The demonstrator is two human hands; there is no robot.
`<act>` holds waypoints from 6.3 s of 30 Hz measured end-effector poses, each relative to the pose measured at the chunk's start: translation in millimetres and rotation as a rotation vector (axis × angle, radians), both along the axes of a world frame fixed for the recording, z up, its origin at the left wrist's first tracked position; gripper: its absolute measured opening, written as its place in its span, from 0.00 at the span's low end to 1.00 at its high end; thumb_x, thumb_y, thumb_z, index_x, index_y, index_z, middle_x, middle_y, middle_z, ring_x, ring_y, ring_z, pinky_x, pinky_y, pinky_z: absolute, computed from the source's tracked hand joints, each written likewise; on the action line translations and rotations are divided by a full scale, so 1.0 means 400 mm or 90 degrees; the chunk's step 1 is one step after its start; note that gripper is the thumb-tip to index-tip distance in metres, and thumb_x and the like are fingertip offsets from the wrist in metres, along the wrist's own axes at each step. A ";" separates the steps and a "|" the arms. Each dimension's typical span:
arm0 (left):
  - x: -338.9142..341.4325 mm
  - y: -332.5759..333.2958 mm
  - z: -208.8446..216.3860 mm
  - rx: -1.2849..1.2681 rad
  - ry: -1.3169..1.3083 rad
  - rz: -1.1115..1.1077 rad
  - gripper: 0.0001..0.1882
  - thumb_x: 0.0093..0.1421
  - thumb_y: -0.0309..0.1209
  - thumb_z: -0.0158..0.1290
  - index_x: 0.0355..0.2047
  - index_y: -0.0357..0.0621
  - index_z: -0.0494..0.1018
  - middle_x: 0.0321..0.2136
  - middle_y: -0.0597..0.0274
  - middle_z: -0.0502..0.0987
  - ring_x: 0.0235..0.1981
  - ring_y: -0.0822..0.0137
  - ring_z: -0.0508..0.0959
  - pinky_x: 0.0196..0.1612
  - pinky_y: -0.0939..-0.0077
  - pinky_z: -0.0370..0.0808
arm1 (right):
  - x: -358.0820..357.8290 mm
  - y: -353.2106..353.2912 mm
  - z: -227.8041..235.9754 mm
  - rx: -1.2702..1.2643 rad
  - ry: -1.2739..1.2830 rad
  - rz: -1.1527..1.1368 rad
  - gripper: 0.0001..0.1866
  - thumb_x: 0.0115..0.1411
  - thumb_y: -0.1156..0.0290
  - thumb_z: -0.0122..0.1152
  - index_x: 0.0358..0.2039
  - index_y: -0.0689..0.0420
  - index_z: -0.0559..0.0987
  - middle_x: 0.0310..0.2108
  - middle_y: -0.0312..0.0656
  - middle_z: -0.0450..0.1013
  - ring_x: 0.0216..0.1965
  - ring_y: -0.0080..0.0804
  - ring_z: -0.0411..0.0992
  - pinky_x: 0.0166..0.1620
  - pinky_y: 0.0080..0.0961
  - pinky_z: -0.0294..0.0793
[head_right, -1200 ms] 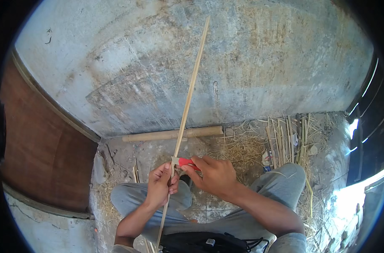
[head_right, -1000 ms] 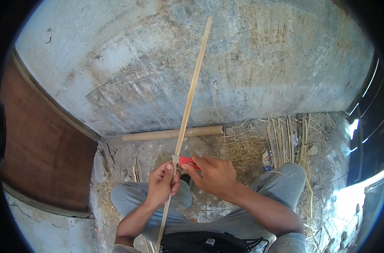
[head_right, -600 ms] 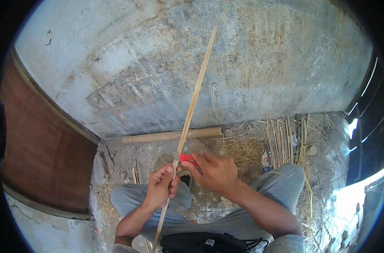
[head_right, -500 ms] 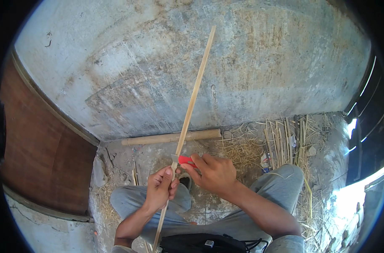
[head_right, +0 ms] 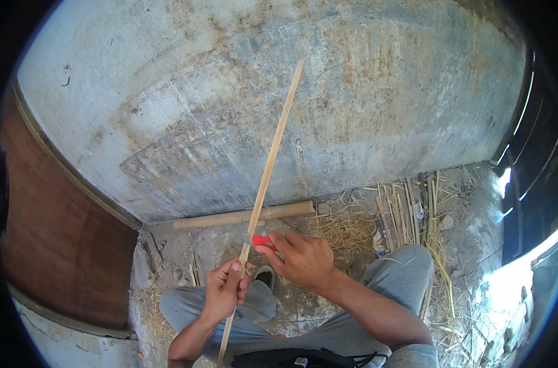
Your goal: The person shaves a thin strip of bamboo with a small blade, moving it along the length of the strip while holding it by hand.
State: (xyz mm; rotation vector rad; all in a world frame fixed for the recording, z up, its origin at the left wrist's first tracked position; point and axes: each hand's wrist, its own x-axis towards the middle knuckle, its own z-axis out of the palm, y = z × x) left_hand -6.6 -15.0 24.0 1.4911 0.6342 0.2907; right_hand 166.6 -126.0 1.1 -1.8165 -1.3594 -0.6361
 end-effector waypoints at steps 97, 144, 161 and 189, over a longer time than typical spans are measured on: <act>0.070 0.106 0.049 0.081 -0.030 -0.053 0.14 0.72 0.37 0.45 0.42 0.38 0.74 0.14 0.75 0.61 0.13 0.84 0.59 0.16 0.82 0.53 | 0.057 0.012 0.022 0.025 0.429 0.121 0.17 0.62 0.57 0.63 0.39 0.59 0.83 0.19 0.43 0.74 0.18 0.30 0.71 0.24 0.28 0.69; 0.008 0.068 -0.002 -0.273 0.036 -0.192 0.17 0.72 0.41 0.43 0.27 0.49 0.60 0.16 0.74 0.53 0.12 0.82 0.52 0.13 0.82 0.44 | 0.016 0.037 -0.017 0.015 0.060 0.018 0.18 0.56 0.53 0.67 0.33 0.56 0.80 0.16 0.36 0.70 0.12 0.35 0.70 0.14 0.32 0.66; 0.012 0.045 -0.004 -0.256 0.043 -0.170 0.16 0.71 0.39 0.44 0.27 0.48 0.61 0.16 0.73 0.53 0.12 0.81 0.51 0.12 0.83 0.45 | 0.037 0.035 -0.010 0.038 0.058 -0.013 0.16 0.55 0.57 0.70 0.30 0.57 0.80 0.18 0.39 0.73 0.14 0.36 0.72 0.16 0.31 0.68; -0.141 -0.053 -0.048 -0.190 0.076 -0.134 0.15 0.72 0.36 0.45 0.28 0.43 0.62 0.18 0.71 0.58 0.14 0.79 0.56 0.16 0.80 0.55 | 0.118 0.025 -0.001 -0.006 0.100 -0.064 0.16 0.58 0.55 0.66 0.31 0.56 0.81 0.20 0.42 0.76 0.18 0.40 0.76 0.19 0.34 0.72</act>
